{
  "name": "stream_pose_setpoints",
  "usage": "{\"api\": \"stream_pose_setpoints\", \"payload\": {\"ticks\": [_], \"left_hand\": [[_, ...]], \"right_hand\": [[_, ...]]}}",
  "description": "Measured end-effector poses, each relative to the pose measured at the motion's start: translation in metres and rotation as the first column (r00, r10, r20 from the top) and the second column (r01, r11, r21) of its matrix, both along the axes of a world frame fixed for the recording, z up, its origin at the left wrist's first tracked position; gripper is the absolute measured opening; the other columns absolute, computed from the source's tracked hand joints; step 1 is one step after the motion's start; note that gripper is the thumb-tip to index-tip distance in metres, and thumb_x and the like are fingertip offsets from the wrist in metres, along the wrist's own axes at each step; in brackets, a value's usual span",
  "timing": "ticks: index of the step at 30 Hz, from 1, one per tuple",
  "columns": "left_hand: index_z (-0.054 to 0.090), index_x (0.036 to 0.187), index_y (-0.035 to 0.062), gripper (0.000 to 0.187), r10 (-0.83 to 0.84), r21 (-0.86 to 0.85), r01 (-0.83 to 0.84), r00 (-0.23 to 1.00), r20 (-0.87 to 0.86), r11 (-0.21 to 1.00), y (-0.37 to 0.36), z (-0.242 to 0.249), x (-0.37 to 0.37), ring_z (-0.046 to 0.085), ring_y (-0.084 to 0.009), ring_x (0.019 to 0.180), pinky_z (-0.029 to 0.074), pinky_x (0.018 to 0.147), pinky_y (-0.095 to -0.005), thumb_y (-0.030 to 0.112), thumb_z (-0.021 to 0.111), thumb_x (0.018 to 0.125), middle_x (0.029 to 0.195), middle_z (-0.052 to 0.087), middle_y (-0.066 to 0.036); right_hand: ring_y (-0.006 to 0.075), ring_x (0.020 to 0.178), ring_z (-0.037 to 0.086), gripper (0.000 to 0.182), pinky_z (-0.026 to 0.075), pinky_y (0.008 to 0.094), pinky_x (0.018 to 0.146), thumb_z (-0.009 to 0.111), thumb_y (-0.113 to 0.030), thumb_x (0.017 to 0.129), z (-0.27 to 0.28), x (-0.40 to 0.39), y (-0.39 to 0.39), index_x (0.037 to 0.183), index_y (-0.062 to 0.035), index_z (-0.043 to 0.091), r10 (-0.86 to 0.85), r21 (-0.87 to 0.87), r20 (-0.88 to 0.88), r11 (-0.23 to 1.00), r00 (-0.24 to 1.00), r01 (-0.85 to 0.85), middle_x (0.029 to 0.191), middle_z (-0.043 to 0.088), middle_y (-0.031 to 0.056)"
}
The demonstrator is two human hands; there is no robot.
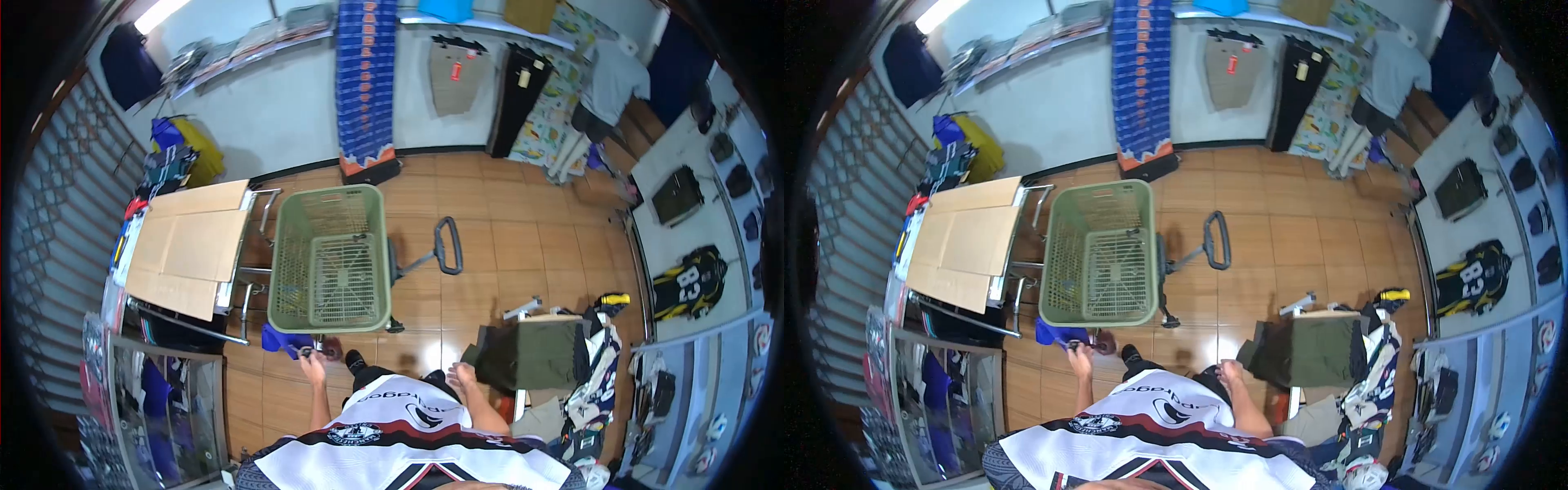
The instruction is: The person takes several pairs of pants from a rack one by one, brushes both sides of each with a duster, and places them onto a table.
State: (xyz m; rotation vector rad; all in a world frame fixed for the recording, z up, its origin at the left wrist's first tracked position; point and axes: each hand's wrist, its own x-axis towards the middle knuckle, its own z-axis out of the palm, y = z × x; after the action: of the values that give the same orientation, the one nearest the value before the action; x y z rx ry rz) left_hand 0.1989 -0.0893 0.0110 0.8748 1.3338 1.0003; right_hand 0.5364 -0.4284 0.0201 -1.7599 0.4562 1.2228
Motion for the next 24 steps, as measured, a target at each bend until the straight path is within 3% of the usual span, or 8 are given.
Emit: {"api": "stream_pose_setpoints", "payload": {"ticks": [4, 10, 12, 14, 16, 20, 21, 24], "left_hand": [[0.055, 0.117, 0.0121, 0.019, -0.557, -0.261, 0.527, 0.828, -0.057, 0.809, -0.072, 0.059, 0.082, 0.059, -0.0108, 0.066, 0.046, 0.055, -0.0242, 0.01, 0.058, 0.098, 0.076, 0.057, 0.0], [0.063, 0.122, 0.0118, 0.03, -0.906, -0.143, 0.895, 0.422, -0.035, 0.423, -0.119, 0.133, 0.248, 0.068, -0.0191, 0.094, 0.052, 0.084, -0.0344, 0.01, 0.051, 0.095, 0.11, 0.069, -0.013], [0.065, 0.124, 0.0125, 0.035, -0.959, -0.138, 0.961, 0.256, 0.122, 0.239, -0.128, 0.148, 0.308, 0.065, -0.0231, 0.104, 0.051, 0.093, -0.0386, 0.017, 0.046, 0.095, 0.118, 0.066, -0.013], [0.064, 0.124, 0.0131, 0.042, -0.986, -0.092, 0.992, 0.094, 0.138, 0.082, -0.139, 0.115, 0.366, 0.06, -0.0243, 0.106, 0.051, 0.094, -0.0398, 0.034, 0.036, 0.101, 0.124, 0.064, -0.009], [0.064, 0.121, 0.0105, 0.042, -0.995, -0.102, 0.993, -0.049, 0.082, -0.058, -0.157, 0.146, 0.427, 0.06, -0.0217, 0.103, 0.052, 0.091, -0.0395, 0.04, 0.04, 0.104, 0.121, 0.064, -0.007], [0.066, 0.117, 0.0049, 0.022, -0.984, 0.11, 0.985, -0.147, 0.099, -0.136, -0.177, 0.139, 0.525, 0.061, -0.0131, 0.095, 0.052, 0.081, -0.0293, 0.019, 0.055, 0.104, 0.105, 0.067, -0.003], [0.064, 0.126, 0.0111, 0.027, -0.97, 0.053, 0.972, -0.234, 0.065, -0.231, -0.17, 0.142, 0.547, 0.06, -0.0142, 0.11, 0.053, 0.088, -0.0331, 0.026, 0.052, 0.107, 0.119, 0.064, -0.003], [0.057, 0.127, 0.0117, 0.027, -0.98, 0.072, 0.984, -0.171, 0.103, -0.164, -0.158, 0.154, 0.613, 0.059, -0.0154, 0.104, 0.052, 0.084, -0.0331, 0.027, 0.055, 0.105, 0.116, 0.06, -0.002]], "right_hand": [[0.0307, 0.108, 0.069, 0.038, 0.055, 0.0454, 0.089, 0.049, -0.023, 0.101, 0.01, 0.043, -0.04, 0.131, -0.0019, 0.06, -0.052, 0.029, 0.063, 0.998, 0.997, 0.05, 0.126, 0.068, 0.0184], [0.0275, 0.108, 0.069, 0.036, 0.054, 0.0428, 0.089, 0.051, -0.023, 0.1, 0.037, 0.087, -0.05, 0.13, -0.0055, 0.059, -0.136, 0.155, 0.065, 0.98, 0.989, 0.125, 0.122, 0.07, 0.0144], [0.0261, 0.109, 0.069, 0.039, 0.054, 0.0409, 0.089, 0.054, -0.027, 0.1, 0.051, 0.103, -0.042, 0.132, -0.0058, 0.059, -0.145, 0.243, 0.045, 0.961, 0.988, 0.13, 0.125, 0.069, 0.0124], [0.0253, 0.113, 0.065, 0.047, 0.052, 0.0391, 0.094, 0.053, -0.039, 0.103, 0.071, 0.124, -0.029, 0.137, -0.007, 0.056, -0.182, 0.325, -0.059, 0.926, 0.981, 0.192, 0.127, 0.067, 0.013], [0.0247, 0.111, 0.065, 0.049, 0.051, 0.0399, 0.095, 0.051, -0.045, 0.104, 0.086, 0.156, -0.018, 0.134, -0.0076, 0.056, -0.212, 0.383, -0.161, 0.887, 0.964, 0.259, 0.122, 0.067, 0.0109], [0.0193, 0.085, 0.069, 0.034, 0.058, 0.0395, 0.074, 0.054, -0.04, 0.104, 0.074, 0.246, -0.002, 0.113, -0.0088, 0.066, -0.37, 0.522, -0.199, 0.744, 0.908, 0.417, 0.102, 0.07, 0.0086], [0.019, 0.081, 0.069, 0.032, 0.059, 0.038, 0.071, 0.055, -0.038, 0.104, 0.072, 0.272, 0.002, 0.108, -0.0079, 0.066, -0.391, 0.54, -0.192, 0.724, 0.9, 0.429, 0.096, 0.07, 0.0082], [0.0182, 0.072, 0.067, 0.023, 0.058, 0.0339, 0.066, 0.061, -0.028, 0.101, 0.105, 0.353, 0.022, 0.099, -0.0054, 0.067, -0.422, 0.548, -0.191, 0.703, 0.886, 0.453, 0.084, 0.07, 0.0065]]}}
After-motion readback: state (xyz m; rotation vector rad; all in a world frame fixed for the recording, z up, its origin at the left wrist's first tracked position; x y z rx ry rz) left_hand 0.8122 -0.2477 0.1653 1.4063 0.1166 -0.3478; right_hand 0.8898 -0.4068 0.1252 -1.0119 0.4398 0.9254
